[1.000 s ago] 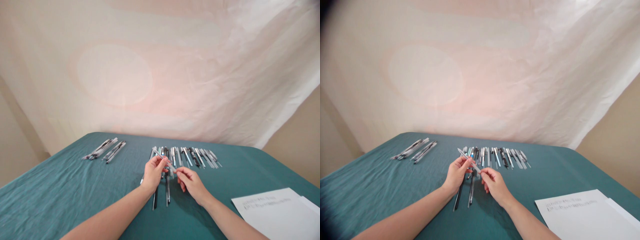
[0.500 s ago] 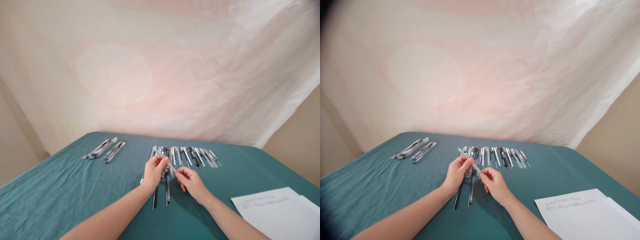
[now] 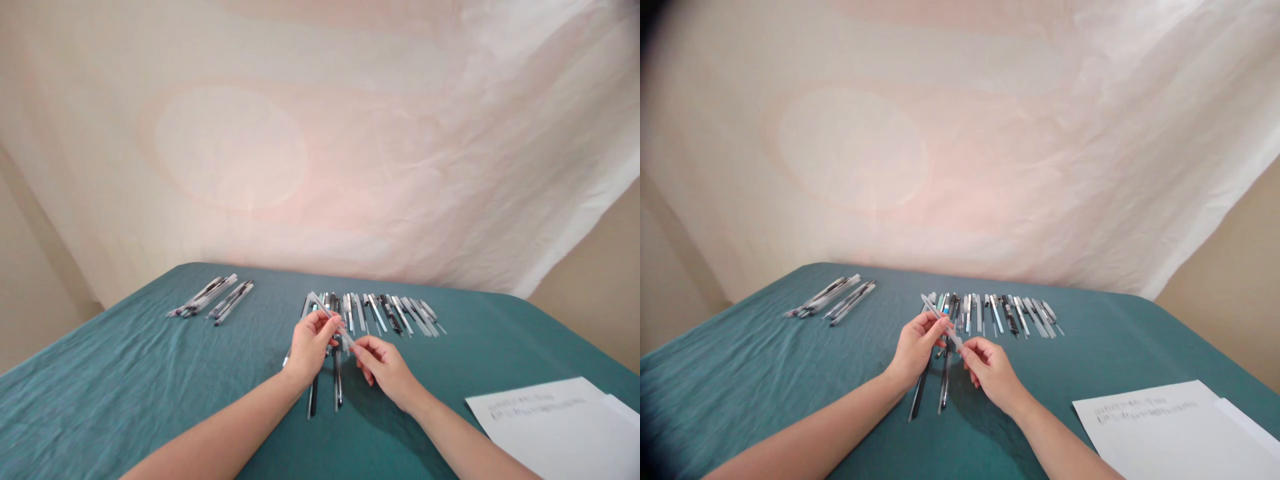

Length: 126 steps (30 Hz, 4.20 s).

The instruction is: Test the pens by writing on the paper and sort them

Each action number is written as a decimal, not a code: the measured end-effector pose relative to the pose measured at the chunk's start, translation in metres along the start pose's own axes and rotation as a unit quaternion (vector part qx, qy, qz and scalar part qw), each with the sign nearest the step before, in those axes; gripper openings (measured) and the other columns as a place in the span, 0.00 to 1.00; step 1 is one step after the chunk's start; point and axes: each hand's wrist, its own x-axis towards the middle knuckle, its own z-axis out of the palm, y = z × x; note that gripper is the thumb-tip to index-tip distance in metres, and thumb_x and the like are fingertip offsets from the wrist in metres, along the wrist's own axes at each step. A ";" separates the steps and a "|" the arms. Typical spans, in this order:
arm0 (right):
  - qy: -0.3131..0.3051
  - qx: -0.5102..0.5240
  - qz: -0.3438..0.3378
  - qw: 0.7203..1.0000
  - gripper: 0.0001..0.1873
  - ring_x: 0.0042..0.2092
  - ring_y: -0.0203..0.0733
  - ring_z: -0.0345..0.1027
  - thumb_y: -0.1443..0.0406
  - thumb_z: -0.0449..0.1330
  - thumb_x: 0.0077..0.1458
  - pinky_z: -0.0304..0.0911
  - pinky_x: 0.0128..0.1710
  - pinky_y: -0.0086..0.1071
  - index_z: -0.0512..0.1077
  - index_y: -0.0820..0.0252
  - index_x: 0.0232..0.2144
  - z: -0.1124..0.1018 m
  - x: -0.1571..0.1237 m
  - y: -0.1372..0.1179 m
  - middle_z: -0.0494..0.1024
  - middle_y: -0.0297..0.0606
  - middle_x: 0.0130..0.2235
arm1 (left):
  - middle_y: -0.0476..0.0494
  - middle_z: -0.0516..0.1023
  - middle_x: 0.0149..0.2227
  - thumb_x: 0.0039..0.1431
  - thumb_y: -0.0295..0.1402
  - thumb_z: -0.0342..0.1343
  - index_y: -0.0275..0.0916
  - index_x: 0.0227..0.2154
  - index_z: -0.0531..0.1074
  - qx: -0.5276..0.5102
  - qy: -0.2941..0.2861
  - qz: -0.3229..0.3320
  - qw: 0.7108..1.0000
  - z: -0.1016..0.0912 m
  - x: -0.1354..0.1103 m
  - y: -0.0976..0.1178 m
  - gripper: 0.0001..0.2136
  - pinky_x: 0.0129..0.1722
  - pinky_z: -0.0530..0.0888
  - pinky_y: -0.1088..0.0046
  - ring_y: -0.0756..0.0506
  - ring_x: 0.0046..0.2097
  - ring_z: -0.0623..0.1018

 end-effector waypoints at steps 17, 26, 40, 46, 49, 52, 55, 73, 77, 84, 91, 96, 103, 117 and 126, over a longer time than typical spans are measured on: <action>-0.046 -0.038 0.009 0.998 0.15 0.18 0.27 0.56 0.57 0.53 0.53 0.53 0.17 0.22 0.71 0.63 0.33 -0.002 0.001 0.000 0.69 0.32 0.22 | 0.46 0.75 0.27 0.47 0.44 0.56 0.36 0.29 0.70 -0.035 0.085 -0.008 0.996 -0.021 0.020 0.001 0.15 0.24 0.68 0.80 0.52 0.28 0.72; -0.007 0.050 0.031 0.998 0.19 0.18 0.26 0.56 0.55 0.55 0.50 0.54 0.17 0.23 0.70 0.63 0.38 -0.002 0.001 -0.004 0.70 0.33 0.27 | 0.46 0.74 0.27 0.46 0.45 0.57 0.35 0.29 0.70 -0.081 0.077 -0.037 0.993 -0.020 0.019 -0.003 0.16 0.24 0.67 0.81 0.52 0.27 0.72; -0.145 0.044 0.155 0.976 0.17 0.14 0.26 0.56 0.55 0.60 0.45 0.49 0.11 0.20 0.70 0.67 0.24 -0.005 -0.007 -0.019 0.68 0.29 0.15 | 0.45 0.75 0.28 0.43 0.46 0.58 0.35 0.29 0.70 -0.076 0.078 -0.041 0.993 -0.017 0.017 -0.002 0.18 0.26 0.70 0.77 0.51 0.28 0.74; -0.188 -0.014 0.216 0.958 0.15 0.22 0.37 0.71 0.56 0.59 0.44 0.57 0.12 0.21 0.66 0.64 0.24 -0.016 -0.012 -0.024 0.74 0.36 0.22 | 0.47 0.74 0.27 0.44 0.45 0.58 0.35 0.30 0.70 -0.077 0.136 -0.029 0.987 -0.034 0.032 -0.003 0.17 0.25 0.68 0.80 0.53 0.27 0.72; -0.167 -0.037 0.241 0.955 0.13 0.20 0.37 0.71 0.58 0.57 0.46 0.56 0.10 0.20 0.64 0.63 0.23 -0.017 -0.012 -0.021 0.74 0.36 0.20 | 0.46 0.74 0.27 0.44 0.45 0.57 0.35 0.29 0.70 -0.074 0.129 -0.036 0.988 -0.033 0.031 -0.004 0.17 0.24 0.68 0.80 0.53 0.27 0.72; -0.141 -0.062 0.256 0.954 0.13 0.18 0.36 0.69 0.59 0.56 0.48 0.55 0.08 0.20 0.64 0.63 0.22 -0.017 -0.011 -0.016 0.74 0.37 0.19 | 0.45 0.74 0.27 0.44 0.46 0.57 0.35 0.30 0.70 -0.064 0.106 -0.033 0.992 -0.029 0.027 -0.004 0.18 0.23 0.67 0.80 0.52 0.27 0.72; -0.136 -0.070 0.256 0.955 0.14 0.17 0.35 0.68 0.57 0.55 0.49 0.54 0.07 0.20 0.64 0.64 0.21 -0.014 -0.008 -0.013 0.74 0.37 0.18 | 0.44 0.74 0.27 0.44 0.47 0.57 0.35 0.30 0.70 -0.056 0.087 -0.026 0.994 -0.025 0.024 -0.004 0.18 0.22 0.67 0.80 0.51 0.27 0.72; -0.001 -0.017 0.083 0.996 0.16 0.35 0.38 0.71 0.62 0.59 0.46 0.66 0.38 0.33 0.70 0.63 0.38 -0.014 0.007 -0.004 0.76 0.39 0.36 | 0.47 0.72 0.25 0.45 0.45 0.57 0.35 0.29 0.69 -0.049 0.030 -0.042 0.997 -0.014 0.014 0.006 0.17 0.21 0.67 0.80 0.52 0.26 0.71; 0.022 -0.059 0.022 0.998 0.16 0.36 0.40 0.72 0.63 0.53 0.52 0.66 0.40 0.36 0.68 0.63 0.42 -0.008 0.007 0.000 0.75 0.42 0.38 | 0.48 0.73 0.25 0.45 0.45 0.57 0.36 0.28 0.69 -0.045 0.030 -0.037 0.998 -0.015 0.013 0.004 0.16 0.21 0.67 0.80 0.52 0.26 0.71; 0.046 -0.247 -0.137 0.958 0.14 0.41 0.43 0.70 0.65 0.51 0.55 0.64 0.42 0.37 0.67 0.54 0.45 0.000 0.001 -0.003 0.75 0.38 0.40 | 0.48 0.73 0.25 0.46 0.45 0.56 0.36 0.29 0.70 -0.035 0.029 -0.041 0.998 -0.014 0.013 0.003 0.16 0.21 0.67 0.80 0.51 0.27 0.72; 0.004 -0.343 -0.218 0.914 0.13 0.41 0.41 0.66 0.68 0.48 0.57 0.63 0.41 0.34 0.73 0.57 0.35 0.006 -0.001 -0.005 0.70 0.42 0.40 | 0.48 0.73 0.24 0.47 0.45 0.56 0.36 0.30 0.70 -0.032 0.022 -0.034 0.999 -0.015 0.012 0.000 0.15 0.21 0.67 0.80 0.51 0.26 0.72; 0.023 -0.334 -0.233 0.913 0.12 0.41 0.41 0.65 0.69 0.47 0.58 0.63 0.41 0.35 0.70 0.58 0.38 0.011 -0.002 -0.004 0.67 0.42 0.39 | 0.49 0.73 0.25 0.46 0.45 0.56 0.36 0.29 0.69 -0.032 0.020 -0.037 0.999 -0.015 0.013 -0.001 0.16 0.22 0.68 0.80 0.52 0.26 0.71; 0.069 -0.270 -0.222 0.934 0.04 0.34 0.37 0.64 0.69 0.53 0.54 0.63 0.35 0.30 0.64 0.58 0.34 0.008 0.000 0.007 0.67 0.36 0.34 | 0.49 0.72 0.25 0.47 0.45 0.56 0.35 0.29 0.69 -0.020 0.036 -0.037 0.998 -0.015 0.015 0.000 0.16 0.21 0.67 0.81 0.53 0.25 0.71; 0.044 -0.308 -0.262 0.913 0.07 0.38 0.39 0.66 0.69 0.51 0.56 0.63 0.38 0.32 0.69 0.58 0.34 0.003 0.001 0.003 0.70 0.39 0.36 | 0.49 0.72 0.24 0.47 0.45 0.55 0.35 0.29 0.68 -0.010 0.048 -0.033 0.998 -0.014 0.013 -0.001 0.16 0.21 0.66 0.81 0.53 0.25 0.71; 0.026 -0.373 -0.244 0.895 0.09 0.39 0.40 0.65 0.70 0.51 0.56 0.62 0.40 0.34 0.69 0.57 0.36 0.003 0.001 0.003 0.71 0.38 0.35 | 0.49 0.72 0.24 0.49 0.44 0.54 0.35 0.29 0.68 0.003 0.040 -0.018 0.999 -0.013 0.012 -0.002 0.15 0.21 0.67 0.82 0.53 0.25 0.71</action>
